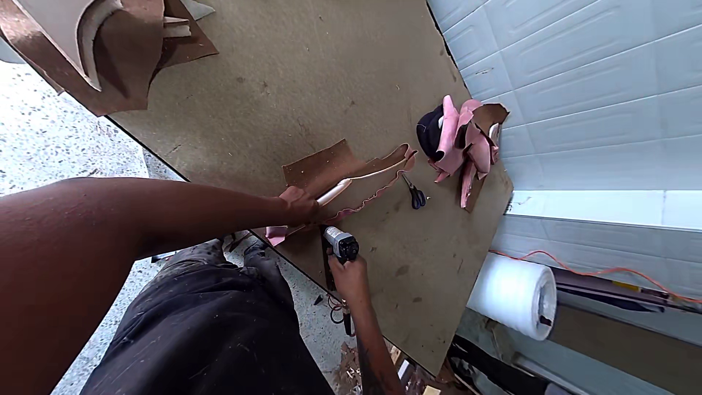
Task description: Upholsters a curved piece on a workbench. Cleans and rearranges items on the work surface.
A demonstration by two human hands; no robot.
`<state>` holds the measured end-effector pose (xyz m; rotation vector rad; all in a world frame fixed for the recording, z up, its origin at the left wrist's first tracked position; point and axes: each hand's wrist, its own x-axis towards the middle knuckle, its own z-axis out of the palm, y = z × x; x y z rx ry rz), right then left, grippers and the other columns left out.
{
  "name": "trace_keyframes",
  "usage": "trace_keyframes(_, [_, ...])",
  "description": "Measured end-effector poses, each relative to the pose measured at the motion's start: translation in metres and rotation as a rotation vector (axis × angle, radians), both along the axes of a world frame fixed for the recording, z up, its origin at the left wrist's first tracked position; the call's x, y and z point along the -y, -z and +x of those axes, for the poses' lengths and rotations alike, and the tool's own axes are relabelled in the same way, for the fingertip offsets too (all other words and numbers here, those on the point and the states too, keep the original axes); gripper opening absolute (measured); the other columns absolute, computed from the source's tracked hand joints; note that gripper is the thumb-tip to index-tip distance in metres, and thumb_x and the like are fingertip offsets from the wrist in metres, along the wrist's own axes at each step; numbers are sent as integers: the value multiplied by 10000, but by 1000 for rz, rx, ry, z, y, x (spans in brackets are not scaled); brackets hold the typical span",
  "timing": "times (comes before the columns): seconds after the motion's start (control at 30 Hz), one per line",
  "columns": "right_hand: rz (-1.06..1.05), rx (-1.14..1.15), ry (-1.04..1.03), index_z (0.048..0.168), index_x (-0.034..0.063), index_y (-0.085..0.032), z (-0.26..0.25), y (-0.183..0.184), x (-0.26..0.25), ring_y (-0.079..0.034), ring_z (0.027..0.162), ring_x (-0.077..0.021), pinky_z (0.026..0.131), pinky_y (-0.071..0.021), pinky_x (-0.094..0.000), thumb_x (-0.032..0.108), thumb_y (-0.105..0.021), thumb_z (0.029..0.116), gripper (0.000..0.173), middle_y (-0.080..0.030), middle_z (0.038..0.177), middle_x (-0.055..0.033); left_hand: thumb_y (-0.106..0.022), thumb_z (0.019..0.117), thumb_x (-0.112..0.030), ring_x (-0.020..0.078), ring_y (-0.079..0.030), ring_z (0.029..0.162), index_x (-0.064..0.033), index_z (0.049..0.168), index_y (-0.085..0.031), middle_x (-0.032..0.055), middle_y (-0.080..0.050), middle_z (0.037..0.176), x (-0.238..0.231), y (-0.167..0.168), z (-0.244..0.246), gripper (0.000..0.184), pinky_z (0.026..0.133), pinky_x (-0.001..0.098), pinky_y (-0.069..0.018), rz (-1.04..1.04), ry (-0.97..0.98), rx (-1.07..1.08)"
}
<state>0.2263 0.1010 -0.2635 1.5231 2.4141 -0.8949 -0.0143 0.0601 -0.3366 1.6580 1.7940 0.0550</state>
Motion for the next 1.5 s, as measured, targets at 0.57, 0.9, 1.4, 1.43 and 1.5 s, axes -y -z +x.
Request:
trace_keyframes(0.57, [-44, 9, 20, 997, 213, -749, -4, 2, 25, -667, 680, -88, 641, -595, -363, 240, -739, 885, 115, -693, 783, 46, -665, 938, -542, 313, -701, 901, -187, 1051, -707, 68, -713, 959, -3, 9, -5, 374, 710, 584, -563, -20, 5, 64])
trace_keyframes(0.9, [-35, 12, 12, 979, 161, -727, 9, -2, 32, -663, 663, -95, 647, -596, -370, 259, -736, 868, 148, -681, 756, 33, -646, 947, -542, 292, -705, 900, -209, 1040, -707, 46, -713, 946, -5, 6, -6, 352, 704, 574, -565, -34, -8, 73])
trace_keyframes(1.4, [94, -78, -318, 1274, 133, -684, 18, 3, -50, -703, 1045, -232, 915, -594, -504, 361, -631, 1008, 354, -708, 1163, -82, -665, 929, -462, 234, -554, 1246, -272, 1187, -711, -3, -630, 1273, 137, 5, 51, 323, 1034, 486, -457, 584, -427, -121])
trace_keyframes(1.43, [47, -76, -407, 1228, 141, -699, -10, 4, -47, -719, 990, -223, 878, -601, -519, 396, -599, 1026, 341, -733, 1094, -62, -626, 964, -439, 233, -544, 1287, -278, 1224, -708, -1, -627, 1319, 144, 18, 61, 317, 1063, 489, -449, 594, -456, -139])
trace_keyframes(1.5, [35, -5, -589, 1096, 148, -748, -61, 13, -47, -719, 917, -251, 831, -586, -568, 468, -587, 1018, 367, -744, 972, -64, -553, 1030, -393, 233, -550, 1309, -274, 1226, -715, 11, -633, 1340, 148, 38, 73, 281, 1068, 480, -458, 662, -513, -162])
